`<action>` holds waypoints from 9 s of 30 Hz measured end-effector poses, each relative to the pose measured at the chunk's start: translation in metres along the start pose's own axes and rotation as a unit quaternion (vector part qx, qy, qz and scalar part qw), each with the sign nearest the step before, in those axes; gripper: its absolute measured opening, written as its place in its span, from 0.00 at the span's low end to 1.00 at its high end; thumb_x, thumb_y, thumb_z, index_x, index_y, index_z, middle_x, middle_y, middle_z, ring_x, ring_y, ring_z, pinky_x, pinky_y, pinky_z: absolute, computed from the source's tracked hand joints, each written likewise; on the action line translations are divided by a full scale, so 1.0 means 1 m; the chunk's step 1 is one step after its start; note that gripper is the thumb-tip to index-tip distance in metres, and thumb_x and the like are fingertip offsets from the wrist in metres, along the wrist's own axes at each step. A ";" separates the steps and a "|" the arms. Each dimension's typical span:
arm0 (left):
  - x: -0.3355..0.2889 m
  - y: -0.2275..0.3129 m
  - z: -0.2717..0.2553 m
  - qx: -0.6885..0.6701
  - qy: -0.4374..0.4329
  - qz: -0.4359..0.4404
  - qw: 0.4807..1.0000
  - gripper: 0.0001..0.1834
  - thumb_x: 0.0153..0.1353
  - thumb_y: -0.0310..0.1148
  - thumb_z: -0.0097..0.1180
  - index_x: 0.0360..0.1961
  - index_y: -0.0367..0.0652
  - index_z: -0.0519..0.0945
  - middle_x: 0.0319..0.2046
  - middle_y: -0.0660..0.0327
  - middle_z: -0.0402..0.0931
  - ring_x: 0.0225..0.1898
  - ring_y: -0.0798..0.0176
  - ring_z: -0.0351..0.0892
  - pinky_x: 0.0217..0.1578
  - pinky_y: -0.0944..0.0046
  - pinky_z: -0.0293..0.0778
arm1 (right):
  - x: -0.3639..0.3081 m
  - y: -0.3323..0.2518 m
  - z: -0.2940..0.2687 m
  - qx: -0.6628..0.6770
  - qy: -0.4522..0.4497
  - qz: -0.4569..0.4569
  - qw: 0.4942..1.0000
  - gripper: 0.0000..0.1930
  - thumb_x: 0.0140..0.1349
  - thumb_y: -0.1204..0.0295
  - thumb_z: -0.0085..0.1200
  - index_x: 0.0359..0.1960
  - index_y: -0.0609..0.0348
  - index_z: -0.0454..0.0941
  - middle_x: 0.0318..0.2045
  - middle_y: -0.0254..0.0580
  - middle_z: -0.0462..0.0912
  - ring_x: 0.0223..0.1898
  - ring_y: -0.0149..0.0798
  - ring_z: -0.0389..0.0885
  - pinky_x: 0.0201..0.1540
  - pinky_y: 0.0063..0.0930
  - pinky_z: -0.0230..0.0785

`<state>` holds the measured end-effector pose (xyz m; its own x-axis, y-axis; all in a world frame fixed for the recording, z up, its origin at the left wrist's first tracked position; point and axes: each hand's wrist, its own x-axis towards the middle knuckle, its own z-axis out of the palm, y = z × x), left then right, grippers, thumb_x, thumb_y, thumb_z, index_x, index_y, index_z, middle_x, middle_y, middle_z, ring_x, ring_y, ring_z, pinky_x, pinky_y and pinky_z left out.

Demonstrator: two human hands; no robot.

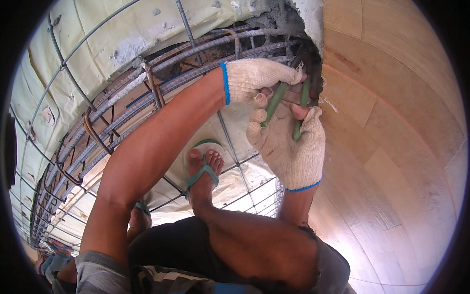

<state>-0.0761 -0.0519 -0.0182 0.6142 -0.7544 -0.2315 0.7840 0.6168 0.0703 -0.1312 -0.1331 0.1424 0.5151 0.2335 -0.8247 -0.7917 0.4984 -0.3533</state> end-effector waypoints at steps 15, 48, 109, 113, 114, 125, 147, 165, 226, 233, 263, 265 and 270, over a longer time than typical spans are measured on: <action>-0.022 0.012 0.013 0.100 0.020 0.022 0.995 0.19 0.72 0.41 0.65 0.50 0.33 0.85 0.44 0.52 0.88 0.40 0.62 0.89 0.38 0.63 0.87 | -0.010 0.001 -0.015 -0.204 0.152 -0.126 0.959 0.19 0.73 0.75 0.48 0.63 0.68 0.74 0.57 0.56 0.83 0.46 0.43 0.80 0.51 0.44 0.79; -0.019 -0.002 0.000 0.535 0.167 0.202 0.803 0.28 0.76 0.47 0.45 0.53 0.29 0.81 0.42 0.40 0.85 0.48 0.42 0.86 0.52 0.51 0.77 | 0.017 0.002 -0.025 -0.223 0.120 -0.084 0.964 0.21 0.73 0.69 0.54 0.65 0.61 0.72 0.61 0.43 0.79 0.63 0.58 0.80 0.63 0.63 0.75; -0.059 0.040 0.035 0.338 0.183 0.084 0.919 0.21 0.72 0.44 0.55 0.40 0.33 0.85 0.26 0.58 0.81 0.25 0.64 0.80 0.26 0.58 0.76 | 0.024 0.017 0.026 -0.129 0.090 -0.142 0.977 0.19 0.78 0.63 0.54 0.65 0.56 0.74 0.60 0.45 0.81 0.61 0.44 0.80 0.63 0.48 0.73; -0.043 0.012 0.031 0.587 0.219 0.233 0.744 0.23 0.71 0.42 0.52 0.43 0.27 0.84 0.38 0.36 0.84 0.42 0.35 0.85 0.48 0.46 0.80 | 0.018 0.010 -0.018 -0.127 0.069 -0.151 0.978 0.21 0.79 0.63 0.53 0.67 0.59 0.73 0.63 0.46 0.81 0.64 0.45 0.79 0.67 0.48 0.73; -0.047 0.019 0.040 0.539 0.222 0.179 0.792 0.23 0.71 0.41 0.51 0.43 0.27 0.84 0.40 0.31 0.81 0.49 0.28 0.81 0.53 0.43 0.77 | 0.016 0.009 -0.024 -0.119 0.070 -0.158 0.978 0.21 0.79 0.63 0.52 0.67 0.61 0.73 0.63 0.46 0.80 0.65 0.46 0.79 0.67 0.48 0.73; -0.055 0.037 0.033 0.485 0.204 0.156 0.836 0.23 0.70 0.43 0.52 0.44 0.30 0.86 0.36 0.38 0.84 0.39 0.40 0.85 0.46 0.49 0.79 | 0.016 0.006 -0.002 -0.190 0.086 -0.158 0.965 0.23 0.79 0.66 0.51 0.68 0.68 0.70 0.65 0.54 0.78 0.67 0.52 0.79 0.64 0.47 0.81; -0.058 -0.017 0.047 0.428 0.325 0.230 0.811 0.20 0.74 0.37 0.45 0.48 0.29 0.82 0.38 0.35 0.82 0.46 0.31 0.82 0.48 0.43 0.76 | 0.007 0.017 -0.009 -0.209 0.133 -0.189 0.950 0.08 0.77 0.69 0.55 0.47 0.61 0.78 0.57 0.45 0.80 0.54 0.42 0.82 0.64 0.46 0.73; -0.058 -0.021 0.068 0.432 0.369 0.210 0.796 0.20 0.74 0.38 0.46 0.53 0.31 0.78 0.38 0.35 0.83 0.47 0.32 0.84 0.48 0.41 0.77 | 0.003 0.016 -0.071 -0.692 0.099 -0.320 0.640 0.13 0.69 0.81 0.57 0.54 0.61 0.79 0.49 0.44 0.83 0.51 0.42 0.82 0.55 0.36 0.75; -0.022 0.029 0.033 0.254 0.107 0.034 0.961 0.15 0.66 0.38 0.66 0.41 0.35 0.89 0.32 0.59 0.88 0.27 0.70 0.81 0.28 0.66 0.78 | 0.011 0.003 -0.005 0.015 0.019 -0.057 0.998 0.19 0.78 0.57 0.50 0.60 0.57 0.75 0.46 0.44 0.80 0.47 0.39 0.80 0.53 0.39 0.77; -0.026 0.047 0.038 0.489 0.116 0.061 0.862 0.21 0.70 0.44 0.59 0.44 0.32 0.87 0.33 0.49 0.87 0.34 0.59 0.87 0.37 0.57 0.82 | 0.016 0.002 0.011 0.072 0.097 -0.089 0.989 0.16 0.77 0.62 0.52 0.58 0.58 0.74 0.43 0.42 0.78 0.45 0.36 0.77 0.50 0.34 0.75; -0.043 0.047 0.040 0.625 0.127 0.139 0.758 0.24 0.69 0.43 0.53 0.42 0.28 0.87 0.37 0.32 0.83 0.42 0.34 0.86 0.46 0.48 0.81 | 0.005 -0.006 0.009 -0.069 0.129 -0.133 0.980 0.19 0.79 0.61 0.53 0.61 0.61 0.76 0.49 0.44 0.84 0.39 0.36 0.83 0.37 0.31 0.76; -0.044 0.043 0.035 0.613 0.141 0.146 0.764 0.26 0.68 0.45 0.54 0.42 0.27 0.87 0.37 0.33 0.83 0.41 0.35 0.86 0.46 0.49 0.81 | 0.011 0.005 -0.003 -0.039 0.025 -0.114 0.992 0.18 0.79 0.61 0.53 0.62 0.59 0.76 0.50 0.42 0.83 0.38 0.34 0.79 0.35 0.29 0.72; -0.041 0.041 0.027 0.487 0.178 0.059 0.853 0.27 0.69 0.47 0.54 0.41 0.27 0.87 0.33 0.40 0.86 0.38 0.47 0.88 0.45 0.53 0.81 | 0.017 0.010 0.004 -0.081 0.069 -0.094 0.990 0.14 0.77 0.66 0.51 0.60 0.55 0.75 0.53 0.42 0.82 0.40 0.37 0.79 0.38 0.31 0.72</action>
<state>-0.0668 -0.0014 0.0208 0.7640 -0.4769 -0.4345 0.5274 0.0738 0.8464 -0.1291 -0.1206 0.1272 0.6176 0.0275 -0.7860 -0.7340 0.3790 -0.5635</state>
